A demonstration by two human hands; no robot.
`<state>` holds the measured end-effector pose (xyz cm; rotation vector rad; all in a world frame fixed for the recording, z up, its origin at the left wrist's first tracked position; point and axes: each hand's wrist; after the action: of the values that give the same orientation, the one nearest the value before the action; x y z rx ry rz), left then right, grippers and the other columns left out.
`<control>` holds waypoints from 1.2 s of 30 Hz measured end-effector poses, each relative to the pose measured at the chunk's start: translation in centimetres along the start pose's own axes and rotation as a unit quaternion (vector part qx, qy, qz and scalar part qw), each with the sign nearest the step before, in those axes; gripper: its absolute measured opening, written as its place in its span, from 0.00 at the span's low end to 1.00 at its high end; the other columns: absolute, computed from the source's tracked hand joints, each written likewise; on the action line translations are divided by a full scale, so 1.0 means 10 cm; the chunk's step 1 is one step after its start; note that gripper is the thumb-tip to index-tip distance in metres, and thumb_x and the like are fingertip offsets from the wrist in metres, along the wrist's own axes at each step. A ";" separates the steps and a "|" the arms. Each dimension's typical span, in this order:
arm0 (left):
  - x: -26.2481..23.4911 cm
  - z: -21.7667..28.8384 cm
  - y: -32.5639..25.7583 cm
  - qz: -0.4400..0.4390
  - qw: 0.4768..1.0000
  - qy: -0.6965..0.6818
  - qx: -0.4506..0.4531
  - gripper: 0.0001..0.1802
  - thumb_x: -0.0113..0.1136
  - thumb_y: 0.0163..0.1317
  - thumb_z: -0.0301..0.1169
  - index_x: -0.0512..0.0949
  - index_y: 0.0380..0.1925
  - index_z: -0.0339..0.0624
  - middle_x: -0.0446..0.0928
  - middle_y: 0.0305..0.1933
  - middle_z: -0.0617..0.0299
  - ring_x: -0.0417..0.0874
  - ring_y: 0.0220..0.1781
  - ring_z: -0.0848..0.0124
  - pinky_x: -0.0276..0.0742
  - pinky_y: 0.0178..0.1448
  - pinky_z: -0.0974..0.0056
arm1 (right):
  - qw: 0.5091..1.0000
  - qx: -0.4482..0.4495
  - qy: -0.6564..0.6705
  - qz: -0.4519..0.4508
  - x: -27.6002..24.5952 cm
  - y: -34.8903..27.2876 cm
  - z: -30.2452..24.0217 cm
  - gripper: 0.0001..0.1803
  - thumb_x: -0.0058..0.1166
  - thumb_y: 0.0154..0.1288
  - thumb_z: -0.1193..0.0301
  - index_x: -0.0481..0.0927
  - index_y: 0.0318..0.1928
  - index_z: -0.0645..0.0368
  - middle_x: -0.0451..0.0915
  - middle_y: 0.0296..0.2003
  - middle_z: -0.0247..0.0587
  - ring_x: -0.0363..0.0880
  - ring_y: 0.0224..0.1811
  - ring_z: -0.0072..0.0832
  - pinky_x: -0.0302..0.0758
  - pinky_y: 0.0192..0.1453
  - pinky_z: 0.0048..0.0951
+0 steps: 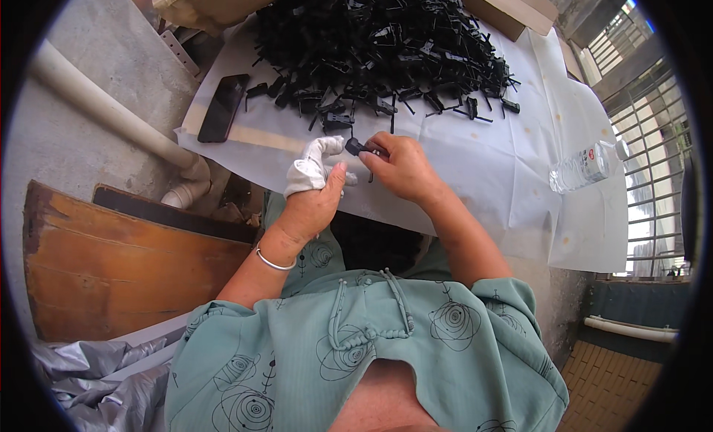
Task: Cleaning small black plastic components by wiping them with a white cloth.
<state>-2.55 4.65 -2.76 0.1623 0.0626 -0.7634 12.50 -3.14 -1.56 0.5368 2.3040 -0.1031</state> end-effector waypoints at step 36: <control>0.05 0.16 -0.10 0.011 0.981 0.101 0.165 0.16 0.52 0.56 0.19 0.72 0.46 0.29 0.75 0.39 0.58 0.74 0.39 0.75 0.72 0.45 0.71 | 0.968 -0.009 0.250 -0.020 0.10 -0.27 -0.26 0.15 0.44 0.67 0.67 0.74 0.26 0.65 0.67 0.18 0.27 0.61 0.23 0.15 0.63 0.26 0.22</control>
<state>-2.85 3.31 -1.33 0.5564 0.1266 -0.7302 9.06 -4.60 -0.64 0.5541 2.8046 0.0398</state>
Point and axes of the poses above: each hand's wrist, its own y-axis towards the middle knuckle, its own x-axis out of the palm, z = x × y
